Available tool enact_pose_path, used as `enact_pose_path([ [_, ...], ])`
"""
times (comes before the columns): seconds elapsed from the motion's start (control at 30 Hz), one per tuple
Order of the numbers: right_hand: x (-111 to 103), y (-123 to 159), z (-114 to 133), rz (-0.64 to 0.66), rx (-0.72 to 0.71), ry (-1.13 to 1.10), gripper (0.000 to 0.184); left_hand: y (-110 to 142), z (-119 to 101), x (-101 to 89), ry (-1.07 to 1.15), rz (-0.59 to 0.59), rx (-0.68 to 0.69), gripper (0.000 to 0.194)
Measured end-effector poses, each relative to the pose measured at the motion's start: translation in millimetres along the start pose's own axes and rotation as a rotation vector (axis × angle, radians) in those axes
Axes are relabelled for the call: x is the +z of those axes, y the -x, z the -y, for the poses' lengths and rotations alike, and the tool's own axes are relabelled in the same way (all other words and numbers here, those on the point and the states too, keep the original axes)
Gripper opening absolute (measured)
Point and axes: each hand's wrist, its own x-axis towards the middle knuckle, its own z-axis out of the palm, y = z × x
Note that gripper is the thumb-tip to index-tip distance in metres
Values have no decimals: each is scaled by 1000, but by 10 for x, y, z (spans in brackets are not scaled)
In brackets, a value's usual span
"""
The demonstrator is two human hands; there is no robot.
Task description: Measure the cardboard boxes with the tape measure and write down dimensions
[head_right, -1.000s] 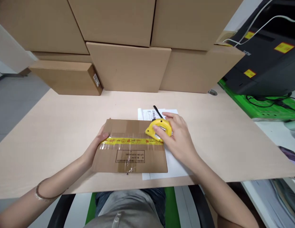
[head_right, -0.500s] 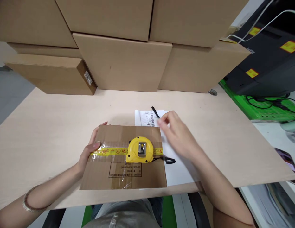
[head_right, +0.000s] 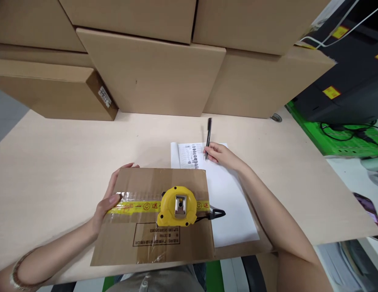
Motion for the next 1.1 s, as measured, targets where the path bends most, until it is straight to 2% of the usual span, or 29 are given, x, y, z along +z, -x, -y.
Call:
enact_pose_path([
  [0.13,141,-123,-133,-132,-70,-192,55,-5,49,-45,18,27,37,68],
  [0.23,205,-159,-164,-166,-75,-264,51,2,56,-69,25,31,11,71],
  [0.5,183,-148,-61,-126,-72,-285,48,4,45,-135,-59,61,12,71],
  [1.1,191,-172,-108,-119,-55,-231,44,13,35,-145,-75,67,13,71],
])
